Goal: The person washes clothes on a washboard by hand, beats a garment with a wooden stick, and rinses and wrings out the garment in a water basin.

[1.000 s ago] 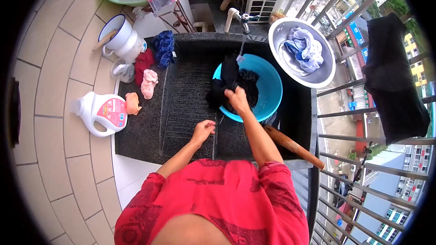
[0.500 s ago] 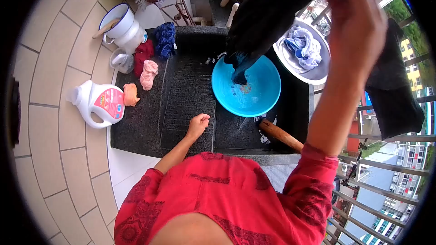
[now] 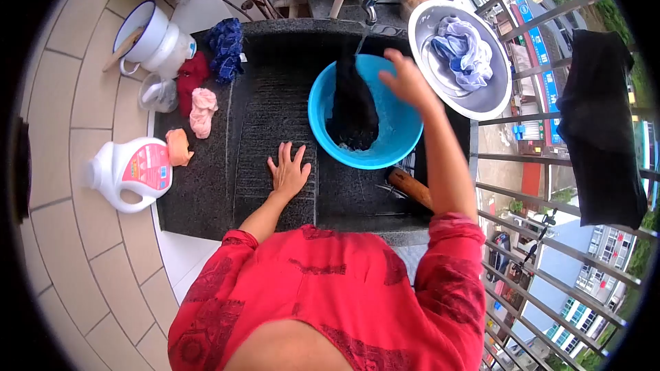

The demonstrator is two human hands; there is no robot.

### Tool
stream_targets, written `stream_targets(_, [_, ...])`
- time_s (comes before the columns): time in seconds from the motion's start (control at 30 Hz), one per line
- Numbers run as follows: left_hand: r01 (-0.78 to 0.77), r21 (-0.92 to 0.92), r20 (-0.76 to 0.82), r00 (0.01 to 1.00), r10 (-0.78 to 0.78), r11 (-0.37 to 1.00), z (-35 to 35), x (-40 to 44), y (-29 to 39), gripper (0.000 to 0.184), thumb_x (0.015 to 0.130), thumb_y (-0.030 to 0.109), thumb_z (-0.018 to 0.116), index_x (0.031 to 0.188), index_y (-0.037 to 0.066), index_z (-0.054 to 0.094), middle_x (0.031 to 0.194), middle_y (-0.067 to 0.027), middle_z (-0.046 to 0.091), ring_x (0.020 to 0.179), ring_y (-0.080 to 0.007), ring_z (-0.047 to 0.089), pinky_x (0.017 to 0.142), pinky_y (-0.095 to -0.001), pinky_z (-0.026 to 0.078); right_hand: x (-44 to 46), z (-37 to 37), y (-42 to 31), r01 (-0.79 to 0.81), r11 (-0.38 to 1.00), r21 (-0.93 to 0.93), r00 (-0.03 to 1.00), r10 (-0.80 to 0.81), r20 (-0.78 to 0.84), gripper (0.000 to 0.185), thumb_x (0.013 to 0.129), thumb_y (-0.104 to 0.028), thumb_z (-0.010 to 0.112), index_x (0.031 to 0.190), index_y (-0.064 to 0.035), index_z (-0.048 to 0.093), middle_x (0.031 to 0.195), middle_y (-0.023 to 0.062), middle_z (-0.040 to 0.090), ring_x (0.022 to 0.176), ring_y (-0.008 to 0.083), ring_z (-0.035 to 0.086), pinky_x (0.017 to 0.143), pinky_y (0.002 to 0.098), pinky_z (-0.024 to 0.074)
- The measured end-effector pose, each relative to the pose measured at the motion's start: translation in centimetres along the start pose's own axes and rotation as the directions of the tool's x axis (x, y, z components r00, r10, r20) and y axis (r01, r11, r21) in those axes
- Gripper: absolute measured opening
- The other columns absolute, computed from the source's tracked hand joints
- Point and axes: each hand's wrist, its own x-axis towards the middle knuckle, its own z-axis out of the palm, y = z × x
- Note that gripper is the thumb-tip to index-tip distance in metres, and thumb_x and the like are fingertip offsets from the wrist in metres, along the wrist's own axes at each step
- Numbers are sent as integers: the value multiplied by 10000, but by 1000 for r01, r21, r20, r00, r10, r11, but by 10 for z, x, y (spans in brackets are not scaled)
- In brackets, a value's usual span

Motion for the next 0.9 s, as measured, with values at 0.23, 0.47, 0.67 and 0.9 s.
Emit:
stream_targets(0.23, [39, 99, 126, 991, -51, 994, -10, 7, 11, 574, 832, 333, 538, 1354, 170, 366, 1380, -201, 276, 1320, -376, 199, 958, -675, 193, -84, 153, 64, -542, 828, 146, 788, 440, 430, 386, 765, -284, 642, 1082, -67, 603, 965, 182, 640, 924, 327, 614, 815, 404, 478])
stream_targets(0.47, [52, 122, 186, 980, -75, 991, -12, 12, 14, 580, 828, 325, 534, 1360, 177, 357, 1378, -208, 272, 1318, -388, 193, 953, -680, 193, -56, 232, -9, -655, 680, -330, 661, 727, 186, 748, 684, -403, 722, 1337, -325, 367, 1350, 254, 255, 1193, 436, 313, 856, 587, 375])
stream_targets(0.67, [49, 129, 173, 982, -71, 990, -11, 12, 15, 578, 829, 334, 528, 1360, 181, 359, 1378, -208, 272, 1318, -386, 194, 954, -678, 188, -13, 186, 6, -703, 232, 673, 645, 606, 465, 728, 550, -69, 590, 1257, 53, 468, 1172, 198, 535, 1012, 317, 538, 855, 330, 445])
stream_targets(0.9, [49, 123, 163, 984, -69, 991, -10, 9, 13, 583, 814, 338, 543, 1350, 180, 374, 1377, -190, 281, 1320, -372, 204, 959, -671, 192, -59, 92, 39, -588, 448, 674, 756, 601, 260, 691, 604, 33, 512, 1279, -57, 399, 1152, 142, 535, 1015, 304, 549, 860, 343, 455])
